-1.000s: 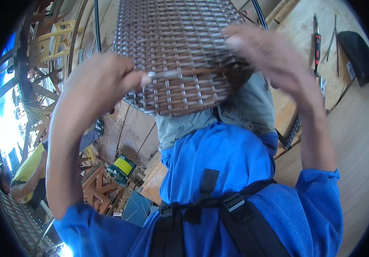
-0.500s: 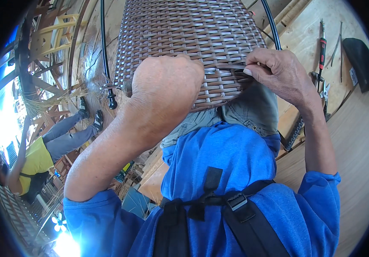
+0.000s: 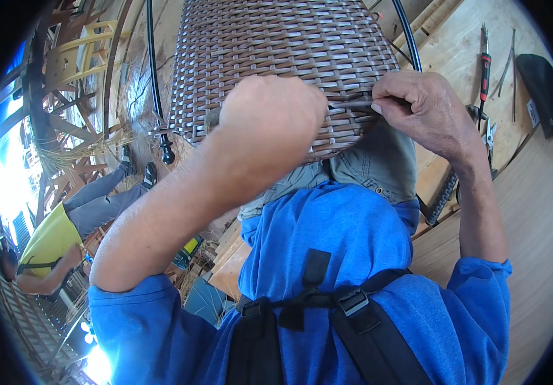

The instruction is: Repair or finish the seat of a wicker chair frame by weaving plastic strips into place.

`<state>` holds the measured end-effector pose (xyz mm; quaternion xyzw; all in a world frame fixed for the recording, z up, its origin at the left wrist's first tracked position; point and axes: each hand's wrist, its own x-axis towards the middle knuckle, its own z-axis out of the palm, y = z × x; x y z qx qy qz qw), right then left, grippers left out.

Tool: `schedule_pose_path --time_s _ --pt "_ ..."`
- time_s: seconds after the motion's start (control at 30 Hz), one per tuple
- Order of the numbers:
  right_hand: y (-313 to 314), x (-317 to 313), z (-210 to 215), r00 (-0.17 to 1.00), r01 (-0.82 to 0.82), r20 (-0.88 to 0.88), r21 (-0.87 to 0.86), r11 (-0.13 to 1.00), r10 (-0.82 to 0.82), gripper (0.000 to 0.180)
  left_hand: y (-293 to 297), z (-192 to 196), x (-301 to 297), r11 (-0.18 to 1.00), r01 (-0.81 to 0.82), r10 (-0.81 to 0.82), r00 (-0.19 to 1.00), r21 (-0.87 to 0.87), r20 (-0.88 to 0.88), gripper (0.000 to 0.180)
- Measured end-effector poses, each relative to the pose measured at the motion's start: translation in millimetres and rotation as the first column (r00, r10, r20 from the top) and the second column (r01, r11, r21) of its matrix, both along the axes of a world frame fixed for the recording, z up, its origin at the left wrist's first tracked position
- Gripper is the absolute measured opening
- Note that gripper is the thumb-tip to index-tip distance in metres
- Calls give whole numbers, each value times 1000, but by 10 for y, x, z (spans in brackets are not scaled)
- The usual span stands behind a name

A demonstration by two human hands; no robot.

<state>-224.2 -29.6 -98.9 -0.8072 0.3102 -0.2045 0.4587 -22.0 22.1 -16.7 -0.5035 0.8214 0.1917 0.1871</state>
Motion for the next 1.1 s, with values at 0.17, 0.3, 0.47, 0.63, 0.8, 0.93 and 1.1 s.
schedule_pose_path --time_s 0.17,0.3,0.47,0.63,0.8,0.93,1.1 --pt "29 59 36 998 -60 -18 -264 963 57 10 -105 -102 78 985 -115 130 984 125 -121 26" --pt "78 119 92 989 -63 -147 -271 961 23 9 -73 -171 83 989 -108 121 982 96 -142 26" --pt "85 147 67 936 -31 -351 -149 988 -24 15 -48 -273 182 993 -94 109 969 75 -220 28" --pt "174 382 6 921 -98 -389 -234 967 -1 19 -69 -238 279 985 -49 93 958 165 -271 30" --pt "-60 452 68 970 -52 -244 -172 984 8 33 27 -11 456 991 -115 107 987 -62 -117 35" --pt "-65 621 120 973 32 231 -84 996 -12 38 175 694 925 949 -314 298 890 -9 344 31" --pt "73 720 604 996 -84 21 168 982 82 31 268 792 625 935 -319 338 934 -154 115 27"
